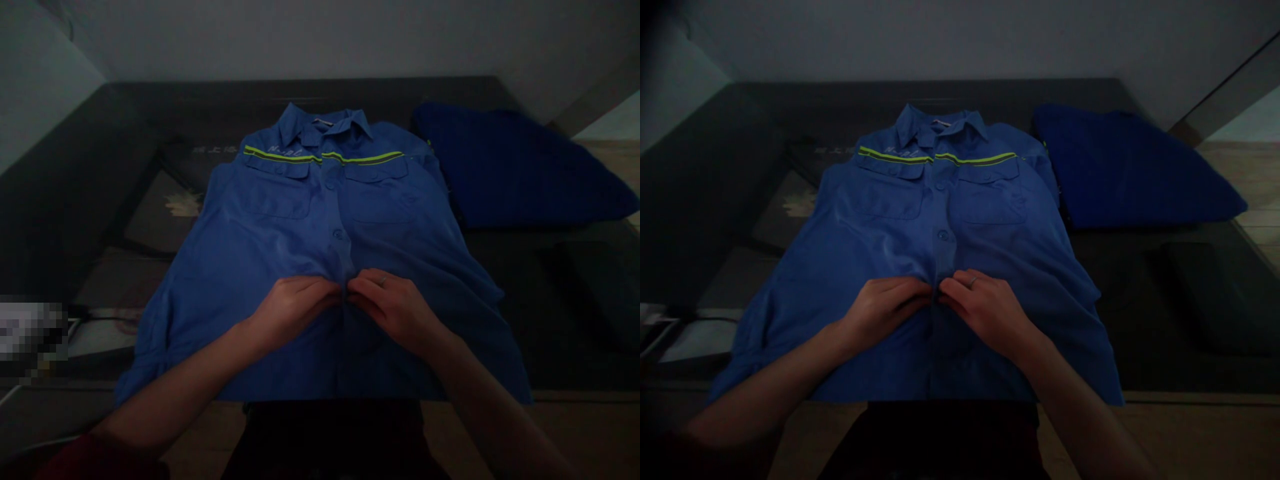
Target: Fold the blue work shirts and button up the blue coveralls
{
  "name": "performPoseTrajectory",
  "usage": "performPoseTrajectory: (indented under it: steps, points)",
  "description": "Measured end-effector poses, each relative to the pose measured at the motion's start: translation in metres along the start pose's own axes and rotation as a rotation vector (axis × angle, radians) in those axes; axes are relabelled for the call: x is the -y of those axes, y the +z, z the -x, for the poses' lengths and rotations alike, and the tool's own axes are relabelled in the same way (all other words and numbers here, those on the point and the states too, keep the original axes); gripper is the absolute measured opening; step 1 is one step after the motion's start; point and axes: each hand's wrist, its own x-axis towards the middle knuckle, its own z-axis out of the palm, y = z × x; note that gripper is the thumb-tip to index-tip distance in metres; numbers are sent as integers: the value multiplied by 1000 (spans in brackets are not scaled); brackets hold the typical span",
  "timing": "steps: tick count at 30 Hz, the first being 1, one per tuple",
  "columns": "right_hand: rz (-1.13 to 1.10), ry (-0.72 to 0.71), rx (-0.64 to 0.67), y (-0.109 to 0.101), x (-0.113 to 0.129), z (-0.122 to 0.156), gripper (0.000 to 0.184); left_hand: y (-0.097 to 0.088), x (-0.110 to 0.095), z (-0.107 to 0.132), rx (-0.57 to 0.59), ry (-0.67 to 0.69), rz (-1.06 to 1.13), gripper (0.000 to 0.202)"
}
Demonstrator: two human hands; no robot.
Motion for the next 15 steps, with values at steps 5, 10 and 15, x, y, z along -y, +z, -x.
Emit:
performPoseTrajectory:
  steps: [5, 10, 15]
  points:
    - [218, -52, 88, -1, 0, 0, 22, -2, -1, -5, 43, -94, 123, 15]
    - [179, -87, 20, -1, 1, 0, 23, -17, -4, -11, 189, -270, 310, 10]
    - [190, -140, -54, 3, 1, 1, 20, -19, -8, -16, 293, -418, 411, 20]
